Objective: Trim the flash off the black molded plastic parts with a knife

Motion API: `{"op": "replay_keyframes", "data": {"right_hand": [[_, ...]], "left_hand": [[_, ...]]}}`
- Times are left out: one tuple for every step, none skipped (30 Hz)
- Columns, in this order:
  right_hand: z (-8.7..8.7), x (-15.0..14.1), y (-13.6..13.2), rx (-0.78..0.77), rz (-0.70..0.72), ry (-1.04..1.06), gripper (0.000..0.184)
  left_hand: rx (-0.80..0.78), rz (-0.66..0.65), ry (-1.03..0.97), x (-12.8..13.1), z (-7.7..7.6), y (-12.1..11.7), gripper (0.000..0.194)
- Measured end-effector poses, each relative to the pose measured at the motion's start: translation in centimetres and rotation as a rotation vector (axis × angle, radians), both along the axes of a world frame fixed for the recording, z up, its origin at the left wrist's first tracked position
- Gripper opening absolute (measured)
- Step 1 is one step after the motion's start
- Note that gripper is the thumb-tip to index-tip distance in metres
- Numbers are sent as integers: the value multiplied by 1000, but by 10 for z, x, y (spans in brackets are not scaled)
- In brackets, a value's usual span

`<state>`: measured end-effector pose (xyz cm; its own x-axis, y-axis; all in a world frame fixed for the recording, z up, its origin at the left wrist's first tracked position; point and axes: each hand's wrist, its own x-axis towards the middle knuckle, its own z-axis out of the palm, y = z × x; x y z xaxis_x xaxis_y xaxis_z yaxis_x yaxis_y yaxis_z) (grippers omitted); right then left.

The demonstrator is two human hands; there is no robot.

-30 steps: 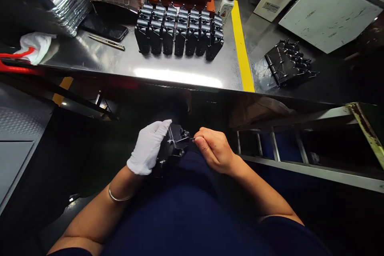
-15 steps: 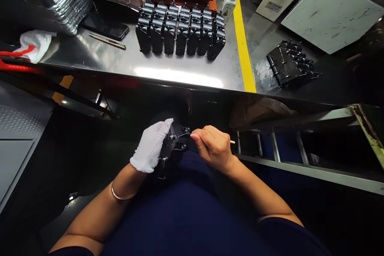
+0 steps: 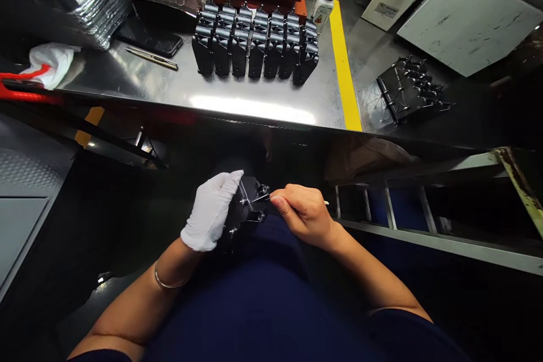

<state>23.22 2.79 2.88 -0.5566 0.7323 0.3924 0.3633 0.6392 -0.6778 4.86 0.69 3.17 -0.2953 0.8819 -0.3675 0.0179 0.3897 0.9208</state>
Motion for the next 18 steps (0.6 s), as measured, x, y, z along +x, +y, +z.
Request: {"op": "replay_keyframes", "data": {"right_hand": [[0, 0, -1, -25, 10, -13, 24], [1, 0, -1, -62, 33, -20, 26], [2, 0, -1, -105, 58, -23, 27], [4, 1, -1, -152, 86, -26, 29], [5, 2, -1, -199, 115, -29, 30], [7, 4, 0, -244, 142, -36, 31], [8, 5, 0, -286, 168, -44, 32], [9, 7, 1, -324, 195, -48, 34], [10, 9, 2, -359, 233, -48, 36], [11, 11, 2, -391, 286, -33, 37], [11, 13, 3, -419, 350, -2, 38], [11, 14, 3, -436, 410, 46, 38], [11, 15, 3, -435, 446, 101, 37], [10, 16, 3, -407, 443, 147, 37], [10, 16, 3, -347, 402, 169, 36], [9, 16, 3, -255, 332, 162, 37], [8, 15, 3, -144, 254, 123, 37], [7, 14, 3, -26, 184, 65, 37]], "left_hand": [[-4, 10, -4, 0, 0, 0, 31], [-7, 20, -10, 0, 0, -1, 30], [-9, 31, -18, 0, 0, -2, 30], [-6, 42, -27, 1, 0, -3, 29], [0, 51, -34, 2, 0, -4, 28], [8, 58, -38, 2, -1, -5, 28], [18, 64, -39, 3, -1, -6, 27], [29, 65, -35, 4, -1, -7, 27], [41, 63, -23, 5, -1, -8, 27], [55, 60, -3, 5, -1, -9, 27], [71, 58, 19, 6, -1, -9, 27], [89, 57, 38, 6, -1, -10, 27], [106, 58, 54, 6, -1, -10, 28], [119, 62, 65, 5, -1, -10, 28], [128, 66, 70, 5, -1, -10, 29], [132, 68, 72, 4, -1, -10, 29], [132, 68, 74, 4, -1, -10, 29], [132, 65, 73, 3, 0, -10, 29]]}}
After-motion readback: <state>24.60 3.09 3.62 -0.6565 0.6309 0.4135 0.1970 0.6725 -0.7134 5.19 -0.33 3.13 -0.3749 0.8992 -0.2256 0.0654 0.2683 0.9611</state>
